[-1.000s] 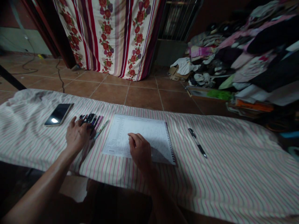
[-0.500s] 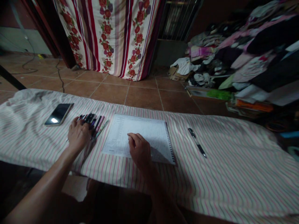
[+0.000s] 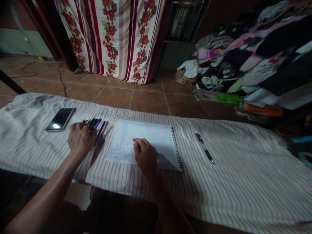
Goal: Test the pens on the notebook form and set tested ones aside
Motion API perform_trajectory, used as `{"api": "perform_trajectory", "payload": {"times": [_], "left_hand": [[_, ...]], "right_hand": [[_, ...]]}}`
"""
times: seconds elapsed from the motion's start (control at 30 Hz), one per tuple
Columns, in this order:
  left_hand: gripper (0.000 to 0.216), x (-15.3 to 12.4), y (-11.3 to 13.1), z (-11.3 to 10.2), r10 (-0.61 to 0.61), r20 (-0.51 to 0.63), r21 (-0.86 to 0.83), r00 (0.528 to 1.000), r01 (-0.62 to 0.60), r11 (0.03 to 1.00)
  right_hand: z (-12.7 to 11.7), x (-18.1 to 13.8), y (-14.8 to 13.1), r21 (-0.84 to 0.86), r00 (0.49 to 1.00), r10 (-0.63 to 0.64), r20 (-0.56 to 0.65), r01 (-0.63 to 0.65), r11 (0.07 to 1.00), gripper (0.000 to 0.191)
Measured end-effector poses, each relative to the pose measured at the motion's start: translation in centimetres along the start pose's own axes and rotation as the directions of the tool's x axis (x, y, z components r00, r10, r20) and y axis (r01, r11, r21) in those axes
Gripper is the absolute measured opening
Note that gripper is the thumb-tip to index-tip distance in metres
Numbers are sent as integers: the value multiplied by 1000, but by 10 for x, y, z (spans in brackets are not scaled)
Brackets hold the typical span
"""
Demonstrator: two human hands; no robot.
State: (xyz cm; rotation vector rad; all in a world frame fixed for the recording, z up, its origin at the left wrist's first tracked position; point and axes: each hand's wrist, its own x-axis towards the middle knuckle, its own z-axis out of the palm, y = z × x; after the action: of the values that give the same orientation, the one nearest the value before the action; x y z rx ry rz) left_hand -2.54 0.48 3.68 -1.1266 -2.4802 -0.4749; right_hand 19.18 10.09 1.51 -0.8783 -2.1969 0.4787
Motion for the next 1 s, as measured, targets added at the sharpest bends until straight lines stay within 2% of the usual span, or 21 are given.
{"api": "perform_trajectory", "payload": {"times": [0.07,0.17,0.23,0.3,0.37,0.53,0.67,0.87,0.93,1.0], "left_hand": [[30,-2,9,-5,-65,49,-96,997,69,993],[27,-6,24,-7,-99,264,-263,960,170,950],[23,-9,32,-5,-97,384,-314,918,228,922],[22,-10,36,-2,-59,439,-310,897,213,926],[25,-11,37,0,-46,450,-262,892,181,948],[32,-9,36,0,-116,430,-117,895,183,976],[33,-9,38,-1,-133,423,-104,896,194,975],[27,-8,46,-1,-151,399,-260,904,269,927],[21,-7,48,1,-160,418,-348,894,320,881],[17,-7,50,4,-164,456,-474,875,395,787]], "right_hand": [[0,0,0,-4,1000,8,3,-8,1000,23],[1,0,0,-4,1000,9,15,-9,1000,23],[1,0,0,3,1000,4,20,-4,1000,23],[2,0,0,11,1000,5,15,-6,1000,22],[3,0,1,15,1000,11,6,-11,1000,22],[2,0,0,12,1000,8,3,-8,1000,22],[1,1,1,18,1000,9,-8,-9,1000,22],[2,1,6,58,999,7,-34,-5,998,23],[1,1,6,67,999,21,-39,-18,998,23],[-1,0,5,68,999,31,-31,-29,997,22]]}}
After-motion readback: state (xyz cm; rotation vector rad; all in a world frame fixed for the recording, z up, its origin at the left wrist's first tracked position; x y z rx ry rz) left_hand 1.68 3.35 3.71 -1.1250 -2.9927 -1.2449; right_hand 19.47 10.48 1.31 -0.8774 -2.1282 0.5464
